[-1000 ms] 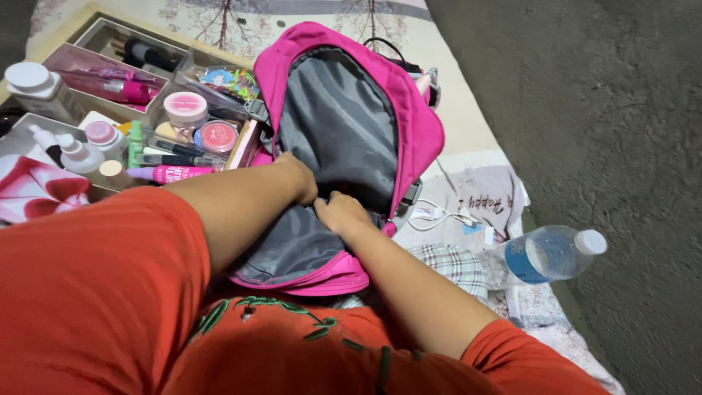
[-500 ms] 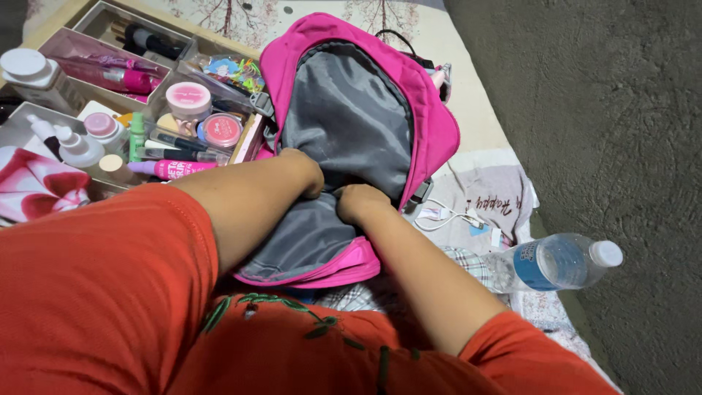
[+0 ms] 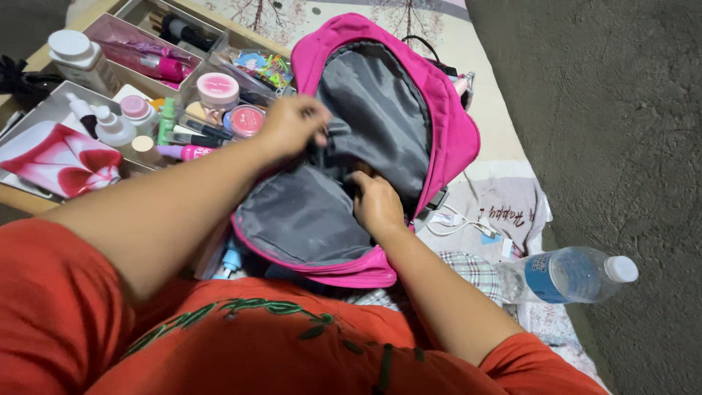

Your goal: The person packs a pink backpack with cosmetics and personal items from a makeup organizer tray on a bed. They place bottles, compacts, a hairpin card, a pen, and a watch into the backpack compartments, zip the front pocket, then reopen it and continue placing items inside.

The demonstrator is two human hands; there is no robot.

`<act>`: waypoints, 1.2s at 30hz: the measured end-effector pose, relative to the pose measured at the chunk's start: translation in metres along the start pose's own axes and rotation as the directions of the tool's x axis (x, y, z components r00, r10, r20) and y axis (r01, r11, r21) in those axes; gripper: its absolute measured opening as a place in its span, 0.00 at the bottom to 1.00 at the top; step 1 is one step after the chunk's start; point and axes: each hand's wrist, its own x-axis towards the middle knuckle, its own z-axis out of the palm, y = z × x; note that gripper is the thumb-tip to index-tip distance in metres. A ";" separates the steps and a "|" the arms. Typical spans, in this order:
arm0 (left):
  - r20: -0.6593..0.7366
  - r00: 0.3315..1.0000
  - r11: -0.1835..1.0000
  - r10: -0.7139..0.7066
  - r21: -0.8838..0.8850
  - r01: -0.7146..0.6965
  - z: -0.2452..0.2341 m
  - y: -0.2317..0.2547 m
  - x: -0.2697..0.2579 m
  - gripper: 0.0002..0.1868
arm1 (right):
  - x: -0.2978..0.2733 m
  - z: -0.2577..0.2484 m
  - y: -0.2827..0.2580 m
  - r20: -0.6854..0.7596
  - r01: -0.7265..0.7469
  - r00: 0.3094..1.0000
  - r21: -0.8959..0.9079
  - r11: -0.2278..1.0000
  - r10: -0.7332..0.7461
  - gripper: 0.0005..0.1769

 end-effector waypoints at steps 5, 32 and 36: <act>-0.076 0.972 0.756 -0.220 -0.643 0.121 -0.039 0.017 0.009 0.10 | -0.004 -0.016 -0.016 -0.216 0.372 0.909 0.041 0.927 -0.356 0.37; -0.342 0.800 0.830 -0.492 -0.461 0.314 -0.106 -0.015 0.036 0.04 | 0.001 0.003 0.002 -0.149 0.233 0.967 0.197 0.952 -0.206 0.19; -0.384 0.772 0.831 -0.507 -0.455 0.320 -0.116 -0.030 0.061 0.05 | 0.002 0.004 0.003 -0.172 0.237 0.965 0.244 0.941 -0.198 0.21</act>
